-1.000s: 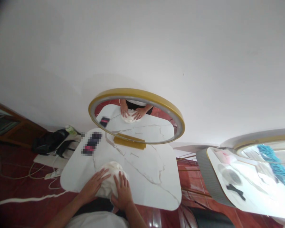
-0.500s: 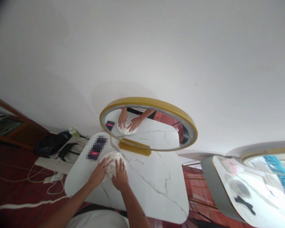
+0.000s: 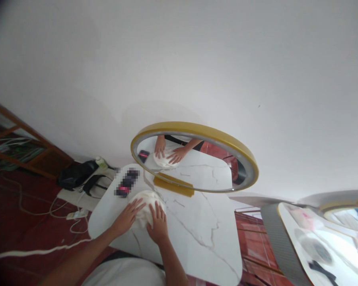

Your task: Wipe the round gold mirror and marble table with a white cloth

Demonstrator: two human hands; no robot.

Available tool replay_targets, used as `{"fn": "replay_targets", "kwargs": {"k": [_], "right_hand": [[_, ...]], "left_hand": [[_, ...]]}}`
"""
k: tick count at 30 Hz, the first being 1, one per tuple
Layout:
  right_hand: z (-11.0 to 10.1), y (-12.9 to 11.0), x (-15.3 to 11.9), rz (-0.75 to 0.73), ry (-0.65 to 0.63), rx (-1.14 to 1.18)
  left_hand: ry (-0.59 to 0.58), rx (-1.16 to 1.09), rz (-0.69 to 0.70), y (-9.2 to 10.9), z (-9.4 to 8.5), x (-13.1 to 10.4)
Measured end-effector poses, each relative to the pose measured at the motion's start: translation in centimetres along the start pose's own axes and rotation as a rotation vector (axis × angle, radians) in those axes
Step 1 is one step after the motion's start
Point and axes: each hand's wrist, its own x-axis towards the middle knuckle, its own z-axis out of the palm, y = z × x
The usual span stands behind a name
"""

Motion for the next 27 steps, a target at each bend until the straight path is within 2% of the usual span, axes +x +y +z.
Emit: {"fn": "replay_targets", "kwargs": {"k": [3, 6, 9, 12, 17, 24, 27], "right_hand": [[-0.2, 2.0, -3.8, -0.043, -0.105, 0.007], [-0.4, 4.0, -7.4, -0.046, -0.209, 0.025], [-0.4, 5.4, -10.0, -0.025, -0.244, 0.052], [-0.4, 6.1, -11.0, 0.005, -0.217, 0.059], [-1.1, 6.8, -9.4, 0.051, -0.132, 0.022], [-3.6, 8.4, -4.1, 0.106, -0.012, -0.020], [-4.4, 8.8, -2.6, 0.131, 0.014, -0.018]], "left_hand": [[-0.095, -0.025, 0.040, 2.0, 0.7, -2.5], [-0.196, -0.076, 0.089, 4.0, 1.7, -4.1], [-0.280, -0.114, 0.134, 5.5, 2.4, -4.3], [-0.288, -0.118, 0.137, 6.4, 2.7, -3.5], [-0.256, -0.090, 0.135, 6.9, 2.4, -0.7], [-0.210, -0.038, 0.108, 6.6, 2.0, 5.7], [-0.192, -0.037, 0.083, 6.8, 2.0, 7.5]]}}
